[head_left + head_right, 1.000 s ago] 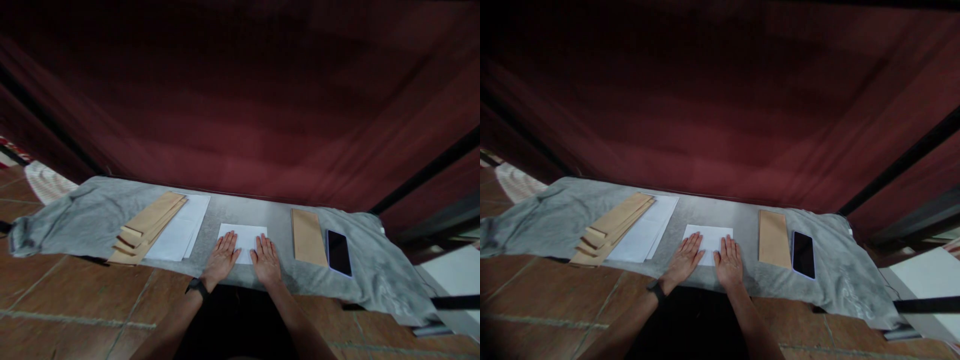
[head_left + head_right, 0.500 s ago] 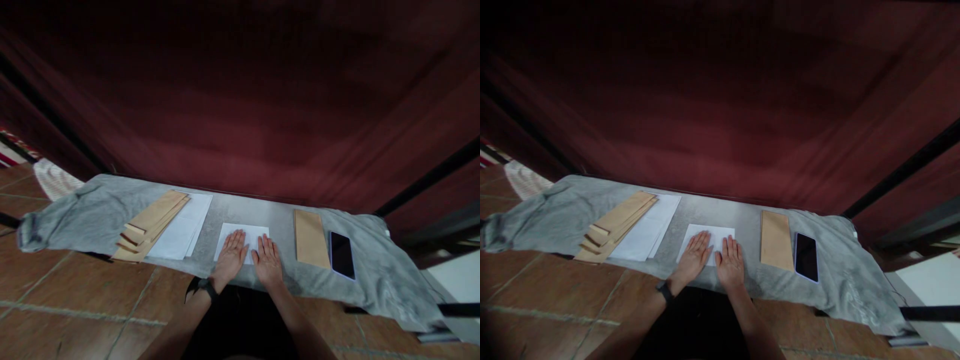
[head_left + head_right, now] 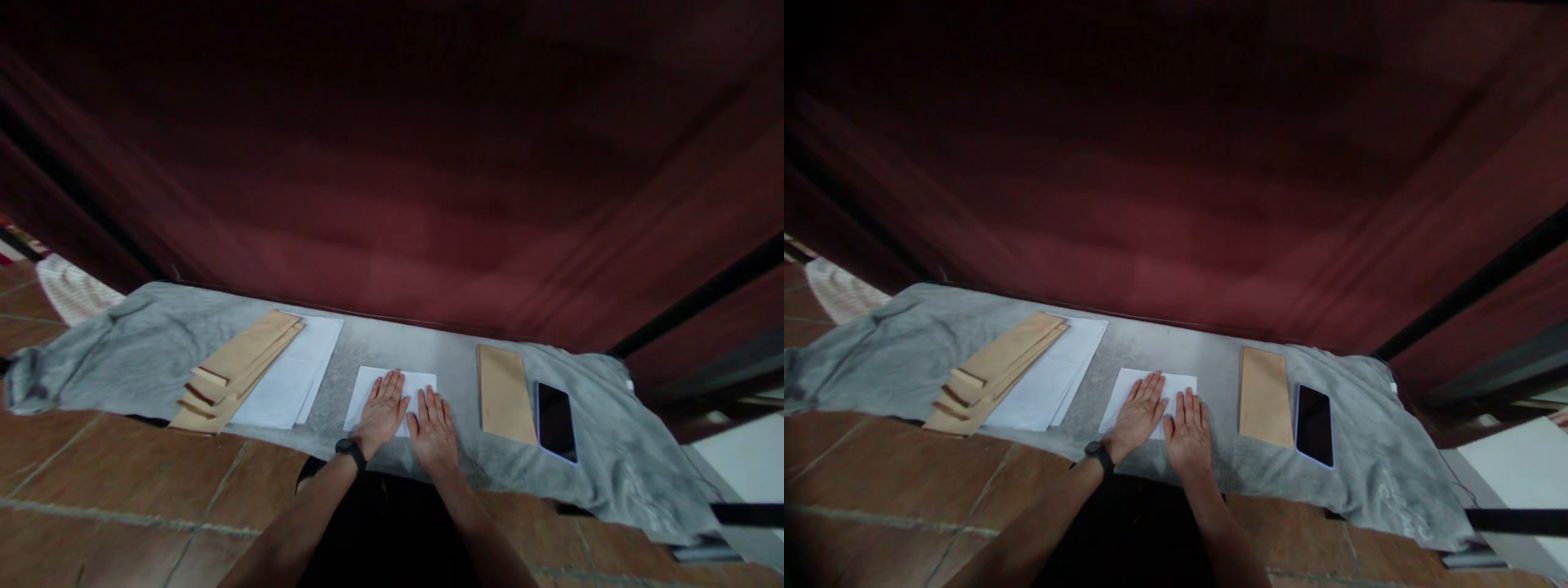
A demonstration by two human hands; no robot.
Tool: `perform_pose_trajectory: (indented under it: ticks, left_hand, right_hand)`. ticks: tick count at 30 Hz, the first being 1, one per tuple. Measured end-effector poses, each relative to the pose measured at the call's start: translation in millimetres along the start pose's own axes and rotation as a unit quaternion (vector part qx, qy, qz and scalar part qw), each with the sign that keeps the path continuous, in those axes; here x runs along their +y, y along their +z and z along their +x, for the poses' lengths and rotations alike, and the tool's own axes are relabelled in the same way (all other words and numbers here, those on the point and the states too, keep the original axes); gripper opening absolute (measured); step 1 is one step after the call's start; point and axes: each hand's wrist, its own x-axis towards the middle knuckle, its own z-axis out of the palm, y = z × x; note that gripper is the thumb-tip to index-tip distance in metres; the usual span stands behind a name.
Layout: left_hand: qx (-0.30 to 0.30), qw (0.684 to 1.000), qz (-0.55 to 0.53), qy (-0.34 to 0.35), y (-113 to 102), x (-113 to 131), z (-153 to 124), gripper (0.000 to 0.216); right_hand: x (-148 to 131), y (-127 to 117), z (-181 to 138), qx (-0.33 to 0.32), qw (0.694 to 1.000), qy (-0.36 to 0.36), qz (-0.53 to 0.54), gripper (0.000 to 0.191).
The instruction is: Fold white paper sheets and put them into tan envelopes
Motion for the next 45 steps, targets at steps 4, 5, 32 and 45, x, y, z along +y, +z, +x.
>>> perform_pose_trajectory:
  ticks: [4,5,32,45]
  left_hand:
    - [0.019,1.0,0.0,0.011,1.4,-0.5,-0.5,0.061]
    - [0.018,1.0,0.001,0.017,0.8,-0.8,-1.5,0.061]
    - [-0.018,0.995,0.013,0.102,-21.3,-5.1,-40.8,0.056]
    - [-0.027,0.995,0.0,0.098,-20.1,-7.5,-40.5,0.066]
  right_hand:
    - [-0.9,-0.6,-0.1,0.002,1.0,0.0,0.001,0.055]
    - [-1.2,-1.0,0.2,0.002,1.0,0.002,0.0,0.054]
    - [-18.0,0.4,54.0,-0.103,0.993,-0.059,0.025,0.052]
    - [12.7,-7.7,32.9,-0.06,0.997,0.035,-0.032,0.058]
